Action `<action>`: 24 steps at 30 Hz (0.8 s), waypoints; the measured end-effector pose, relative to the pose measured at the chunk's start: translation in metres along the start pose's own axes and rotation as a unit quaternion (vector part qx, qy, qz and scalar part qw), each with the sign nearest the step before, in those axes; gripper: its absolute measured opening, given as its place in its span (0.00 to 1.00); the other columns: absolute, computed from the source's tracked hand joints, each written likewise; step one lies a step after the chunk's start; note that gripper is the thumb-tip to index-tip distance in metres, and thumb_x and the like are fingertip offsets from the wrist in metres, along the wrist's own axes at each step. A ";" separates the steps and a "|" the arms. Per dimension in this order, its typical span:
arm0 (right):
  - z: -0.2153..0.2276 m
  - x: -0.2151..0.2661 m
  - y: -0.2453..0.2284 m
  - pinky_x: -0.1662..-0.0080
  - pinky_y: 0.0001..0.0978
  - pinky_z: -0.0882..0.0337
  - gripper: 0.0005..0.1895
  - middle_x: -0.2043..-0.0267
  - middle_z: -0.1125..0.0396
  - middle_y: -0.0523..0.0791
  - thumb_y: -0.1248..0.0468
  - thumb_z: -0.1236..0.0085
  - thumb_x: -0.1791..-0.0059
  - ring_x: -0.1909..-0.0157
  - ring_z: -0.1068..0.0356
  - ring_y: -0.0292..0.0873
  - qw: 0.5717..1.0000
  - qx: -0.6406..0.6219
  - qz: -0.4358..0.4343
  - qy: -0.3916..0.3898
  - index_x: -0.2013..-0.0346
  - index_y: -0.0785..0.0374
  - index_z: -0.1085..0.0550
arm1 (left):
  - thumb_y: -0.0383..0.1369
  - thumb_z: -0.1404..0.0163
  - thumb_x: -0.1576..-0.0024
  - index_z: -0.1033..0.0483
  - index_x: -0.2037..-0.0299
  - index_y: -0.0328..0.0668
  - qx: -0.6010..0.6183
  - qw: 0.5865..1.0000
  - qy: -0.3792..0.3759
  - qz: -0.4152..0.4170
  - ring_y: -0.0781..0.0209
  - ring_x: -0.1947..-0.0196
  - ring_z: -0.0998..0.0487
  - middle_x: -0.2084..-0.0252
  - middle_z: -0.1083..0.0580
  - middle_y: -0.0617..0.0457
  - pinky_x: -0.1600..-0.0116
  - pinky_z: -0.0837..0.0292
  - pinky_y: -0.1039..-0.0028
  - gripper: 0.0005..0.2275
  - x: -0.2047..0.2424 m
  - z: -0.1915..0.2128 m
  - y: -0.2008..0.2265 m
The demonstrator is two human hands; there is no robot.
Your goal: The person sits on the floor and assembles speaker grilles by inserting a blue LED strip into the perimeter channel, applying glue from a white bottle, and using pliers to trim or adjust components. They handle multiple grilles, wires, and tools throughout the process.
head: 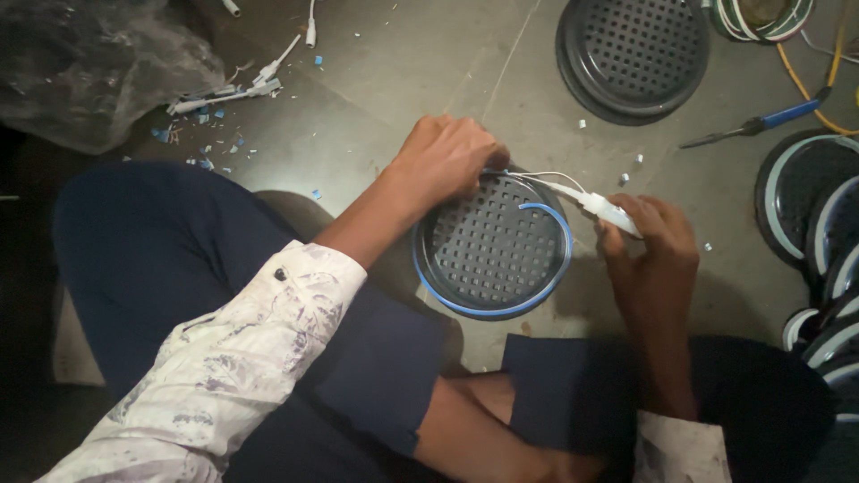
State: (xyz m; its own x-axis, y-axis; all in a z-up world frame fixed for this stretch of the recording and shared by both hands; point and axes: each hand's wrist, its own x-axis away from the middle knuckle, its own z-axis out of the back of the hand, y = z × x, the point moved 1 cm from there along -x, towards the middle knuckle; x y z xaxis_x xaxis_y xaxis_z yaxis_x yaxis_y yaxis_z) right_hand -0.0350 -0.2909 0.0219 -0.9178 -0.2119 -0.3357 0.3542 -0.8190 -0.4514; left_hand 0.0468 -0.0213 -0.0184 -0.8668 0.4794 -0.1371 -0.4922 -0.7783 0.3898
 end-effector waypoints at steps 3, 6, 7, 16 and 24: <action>-0.002 0.001 0.002 0.43 0.45 0.30 0.15 0.48 0.29 0.54 0.67 0.37 0.49 0.45 0.29 0.56 1.000 0.002 -0.011 -0.002 0.48 0.63 0.22 | 0.29 0.37 0.58 0.15 0.60 0.57 -0.008 1.000 -0.024 0.010 0.48 0.64 0.17 0.66 0.19 0.50 0.64 0.23 0.59 0.15 -0.002 -0.002 0.000; -0.004 0.001 0.002 0.43 0.46 0.30 0.14 0.49 0.29 0.54 0.67 0.37 0.50 0.45 0.29 0.56 1.000 0.004 -0.007 0.000 0.49 0.64 0.22 | 0.29 0.37 0.60 0.15 0.59 0.59 -0.003 0.999 -0.037 0.021 0.47 0.65 0.17 0.67 0.19 0.50 0.65 0.23 0.58 0.17 -0.003 -0.002 0.000; -0.003 0.000 0.002 0.43 0.45 0.30 0.14 0.49 0.29 0.54 0.67 0.37 0.50 0.45 0.29 0.56 1.000 0.000 -0.009 -0.002 0.49 0.64 0.23 | 0.29 0.37 0.60 0.16 0.58 0.59 -0.009 0.999 -0.034 0.017 0.47 0.65 0.17 0.67 0.19 0.49 0.65 0.23 0.58 0.17 -0.003 -0.001 0.000; 0.002 -0.002 -0.004 0.43 0.45 0.30 0.14 0.49 0.29 0.54 0.67 0.38 0.49 0.45 0.29 0.55 1.000 -0.016 -0.022 -0.015 0.48 0.64 0.22 | 0.31 0.36 0.60 0.16 0.58 0.58 -0.015 0.999 -0.030 0.011 0.46 0.66 0.17 0.68 0.19 0.48 0.66 0.24 0.58 0.18 -0.002 -0.001 -0.001; -0.001 -0.004 -0.006 0.43 0.45 0.31 0.14 0.49 0.29 0.54 0.67 0.38 0.50 0.46 0.29 0.55 0.999 0.013 -0.022 -0.022 0.49 0.63 0.21 | 0.28 0.38 0.61 0.16 0.57 0.58 -0.013 0.999 -0.029 0.007 0.47 0.66 0.17 0.68 0.19 0.47 0.66 0.24 0.59 0.19 -0.003 -0.005 -0.002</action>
State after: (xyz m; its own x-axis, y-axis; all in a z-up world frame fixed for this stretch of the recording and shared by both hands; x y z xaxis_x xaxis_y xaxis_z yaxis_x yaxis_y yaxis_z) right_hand -0.0338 -0.2842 0.0250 -0.9400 -0.1978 -0.2779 0.3081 -0.8421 -0.4426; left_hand 0.0494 -0.0232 -0.0229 -0.8679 0.4903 -0.0795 -0.4828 -0.7953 0.3666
